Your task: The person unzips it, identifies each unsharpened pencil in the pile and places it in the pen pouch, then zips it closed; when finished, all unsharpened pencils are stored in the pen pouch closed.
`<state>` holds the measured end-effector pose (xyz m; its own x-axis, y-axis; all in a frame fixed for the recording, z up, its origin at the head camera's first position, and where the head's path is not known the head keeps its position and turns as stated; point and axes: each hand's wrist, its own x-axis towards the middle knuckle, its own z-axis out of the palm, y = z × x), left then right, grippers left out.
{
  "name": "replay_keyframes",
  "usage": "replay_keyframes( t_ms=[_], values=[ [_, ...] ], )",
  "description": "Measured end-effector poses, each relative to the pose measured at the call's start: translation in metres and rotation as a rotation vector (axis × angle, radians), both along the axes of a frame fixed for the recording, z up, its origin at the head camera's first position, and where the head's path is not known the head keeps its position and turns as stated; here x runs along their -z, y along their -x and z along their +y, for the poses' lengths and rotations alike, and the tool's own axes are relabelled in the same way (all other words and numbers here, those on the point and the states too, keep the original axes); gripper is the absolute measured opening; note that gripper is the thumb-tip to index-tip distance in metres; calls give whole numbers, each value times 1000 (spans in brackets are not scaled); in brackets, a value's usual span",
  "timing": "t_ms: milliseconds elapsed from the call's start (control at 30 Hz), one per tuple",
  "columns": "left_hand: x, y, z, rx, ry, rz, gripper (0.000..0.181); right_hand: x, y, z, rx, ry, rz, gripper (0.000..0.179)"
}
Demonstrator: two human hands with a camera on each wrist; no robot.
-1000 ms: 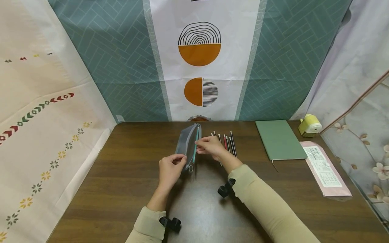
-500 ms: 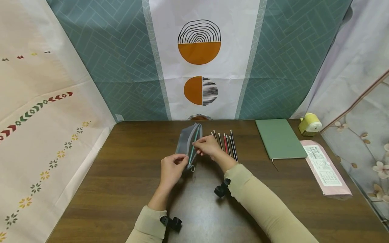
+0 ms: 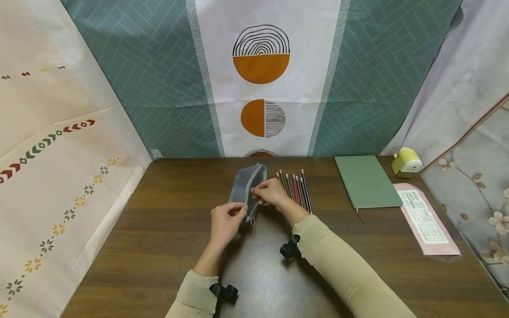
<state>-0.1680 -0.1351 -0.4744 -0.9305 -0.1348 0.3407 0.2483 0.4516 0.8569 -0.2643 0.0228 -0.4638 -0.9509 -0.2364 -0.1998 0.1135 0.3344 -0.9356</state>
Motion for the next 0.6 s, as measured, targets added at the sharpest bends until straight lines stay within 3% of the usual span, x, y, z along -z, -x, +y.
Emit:
replay_keyframes(
  t_ms=[300, 600],
  values=[
    [0, 0, 0, 2, -10, 2, 5, -2, 3, 12, -3, 114, -22, 29],
    [2, 1, 1, -5, -10, 24, 4, -10, 8, 44, 26, 196, -20, 37]
  ],
)
